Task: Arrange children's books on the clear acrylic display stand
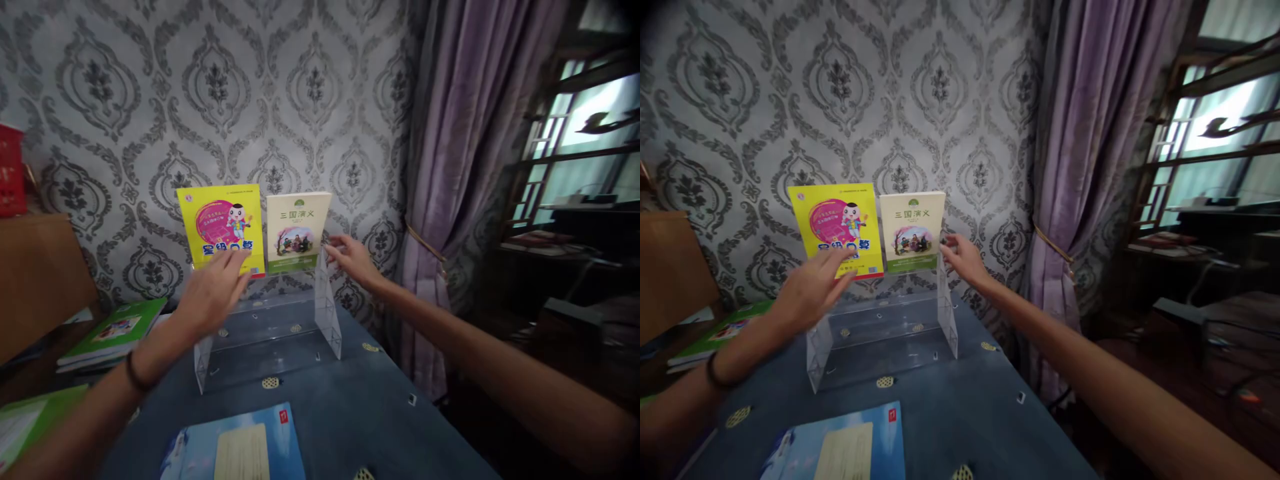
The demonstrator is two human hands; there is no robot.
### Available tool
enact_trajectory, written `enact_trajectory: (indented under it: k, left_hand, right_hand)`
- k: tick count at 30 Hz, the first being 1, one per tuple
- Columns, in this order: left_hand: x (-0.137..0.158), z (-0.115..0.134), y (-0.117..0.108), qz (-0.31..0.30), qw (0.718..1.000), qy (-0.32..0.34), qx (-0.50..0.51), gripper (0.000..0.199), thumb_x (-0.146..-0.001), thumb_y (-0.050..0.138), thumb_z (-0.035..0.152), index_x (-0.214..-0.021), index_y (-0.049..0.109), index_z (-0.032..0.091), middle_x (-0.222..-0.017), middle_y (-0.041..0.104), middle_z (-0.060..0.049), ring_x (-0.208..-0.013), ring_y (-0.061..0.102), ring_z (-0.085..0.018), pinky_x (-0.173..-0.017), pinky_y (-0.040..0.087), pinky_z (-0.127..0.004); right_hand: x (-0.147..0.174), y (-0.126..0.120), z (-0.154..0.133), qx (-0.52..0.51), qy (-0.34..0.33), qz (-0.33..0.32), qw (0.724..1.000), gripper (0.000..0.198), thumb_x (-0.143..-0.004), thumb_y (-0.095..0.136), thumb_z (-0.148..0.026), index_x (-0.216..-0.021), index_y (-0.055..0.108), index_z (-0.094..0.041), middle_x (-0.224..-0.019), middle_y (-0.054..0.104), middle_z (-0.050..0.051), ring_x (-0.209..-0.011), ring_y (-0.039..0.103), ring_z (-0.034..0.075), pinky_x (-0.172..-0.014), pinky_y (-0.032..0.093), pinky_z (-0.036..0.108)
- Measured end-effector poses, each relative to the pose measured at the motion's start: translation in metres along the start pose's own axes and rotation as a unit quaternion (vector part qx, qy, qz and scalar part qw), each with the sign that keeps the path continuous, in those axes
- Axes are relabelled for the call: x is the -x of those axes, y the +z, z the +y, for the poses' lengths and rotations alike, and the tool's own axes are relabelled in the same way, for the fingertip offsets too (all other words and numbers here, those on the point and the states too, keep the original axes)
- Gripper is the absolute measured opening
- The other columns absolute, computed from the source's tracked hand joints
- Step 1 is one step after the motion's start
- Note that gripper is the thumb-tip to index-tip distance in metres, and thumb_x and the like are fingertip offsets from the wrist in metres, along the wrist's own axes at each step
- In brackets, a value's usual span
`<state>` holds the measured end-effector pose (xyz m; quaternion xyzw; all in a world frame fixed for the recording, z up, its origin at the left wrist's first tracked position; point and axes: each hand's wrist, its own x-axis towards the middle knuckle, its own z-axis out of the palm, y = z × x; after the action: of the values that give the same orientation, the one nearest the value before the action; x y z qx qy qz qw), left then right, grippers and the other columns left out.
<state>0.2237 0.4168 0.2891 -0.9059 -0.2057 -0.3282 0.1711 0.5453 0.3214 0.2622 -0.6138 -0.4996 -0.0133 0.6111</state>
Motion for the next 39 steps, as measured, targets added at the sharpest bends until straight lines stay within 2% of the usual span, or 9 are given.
enact_trajectory:
  k: [5,7,10,14,17,23,33,36,39]
  left_hand:
    - [-0.122,0.024,-0.023,0.053,0.983,0.116,-0.132,0.049,-0.099,0.050,0.021,-0.145,0.039,0.007,-0.152,0.043,-0.021,-0.147,0.032,-0.034,-0.120,0.025,-0.049]
    - [-0.151,0.029,-0.020,0.024,0.976,0.137,-0.169,0.059,-0.098,0.055,0.025,-0.148,0.032,0.004,-0.150,0.045,-0.022,-0.150,0.027,-0.035,-0.122,0.015,-0.054]
    - [-0.176,0.033,-0.014,-0.042,0.974,0.120,-0.188,0.067,-0.093,0.065,0.026,-0.146,0.035,-0.001,-0.135,0.058,-0.024,-0.143,0.039,-0.037,-0.121,0.015,-0.056]
    - [-0.193,0.038,-0.016,-0.123,0.976,0.064,-0.168,0.045,-0.088,0.067,0.020,-0.130,0.056,0.007,-0.125,0.066,-0.021,-0.121,0.059,-0.035,-0.108,0.039,-0.048]
    - [-0.204,0.037,-0.021,-0.154,0.974,0.062,-0.156,0.033,-0.086,0.067,0.020,-0.118,0.065,0.013,-0.122,0.068,-0.017,-0.113,0.063,-0.035,-0.096,0.048,-0.044]
    - [-0.218,0.025,-0.032,-0.127,0.977,0.071,-0.154,0.026,-0.085,0.067,0.024,-0.110,0.069,0.016,-0.106,0.069,-0.008,-0.105,0.063,-0.028,-0.089,0.047,-0.040]
    - [-0.217,0.021,-0.042,-0.141,0.979,0.046,-0.140,0.030,-0.086,0.064,0.026,-0.113,0.068,0.013,-0.105,0.069,-0.008,-0.107,0.064,-0.028,-0.092,0.046,-0.040]
    - [-0.219,0.021,-0.041,-0.130,0.979,0.048,-0.152,0.031,-0.086,0.064,0.027,-0.113,0.068,0.011,-0.102,0.068,-0.008,-0.107,0.064,-0.028,-0.091,0.045,-0.040]
    - [-0.221,0.023,-0.043,-0.142,0.977,0.045,-0.151,0.031,-0.085,0.065,0.028,-0.112,0.069,0.013,-0.104,0.068,-0.008,-0.108,0.064,-0.029,-0.092,0.044,-0.040]
  right_hand:
    - [-0.056,0.003,-0.014,-0.025,0.006,-0.051,0.998,0.040,-0.077,0.078,-0.028,-0.111,0.060,-0.019,-0.096,0.067,0.005,-0.057,0.063,0.013,-0.047,0.054,0.026]
    - [-0.068,0.004,-0.012,-0.030,0.009,-0.069,0.997,0.038,-0.076,0.079,-0.022,-0.109,0.060,-0.019,-0.083,0.066,0.001,-0.055,0.061,0.013,-0.046,0.053,0.024]
    - [-0.077,0.004,-0.007,-0.035,0.012,-0.094,0.995,0.034,-0.075,0.079,-0.017,-0.104,0.062,-0.019,-0.070,0.064,-0.002,-0.056,0.061,0.013,-0.046,0.052,0.021]
    - [-0.083,-0.001,0.000,-0.035,0.017,-0.153,0.987,0.019,-0.071,0.082,-0.015,-0.083,0.067,-0.016,-0.064,0.065,-0.001,-0.056,0.059,0.013,-0.047,0.051,0.021]
    - [-0.085,-0.004,0.006,-0.035,0.023,-0.193,0.980,0.017,-0.069,0.082,-0.013,-0.077,0.067,-0.016,-0.060,0.065,-0.002,-0.053,0.057,0.011,-0.046,0.049,0.020]
    - [-0.092,-0.004,0.015,-0.039,0.003,-0.216,0.976,0.020,-0.077,0.077,-0.020,-0.095,0.067,-0.016,-0.066,0.068,-0.002,-0.052,0.061,0.012,-0.048,0.051,0.020]
    - [-0.100,-0.002,0.017,-0.024,-0.049,-0.225,0.973,0.026,-0.088,0.065,-0.027,-0.112,0.064,-0.016,-0.071,0.070,-0.001,-0.056,0.063,0.013,-0.052,0.052,0.021]
    - [-0.101,-0.002,0.022,-0.016,-0.054,-0.233,0.971,0.033,-0.085,0.067,-0.026,-0.116,0.065,-0.016,-0.079,0.074,0.001,-0.064,0.066,0.014,-0.057,0.053,0.021]
    - [-0.106,0.000,0.029,0.005,-0.055,-0.237,0.970,0.035,-0.074,0.076,-0.022,-0.108,0.070,-0.017,-0.089,0.078,0.004,-0.077,0.070,0.018,-0.064,0.055,0.023]
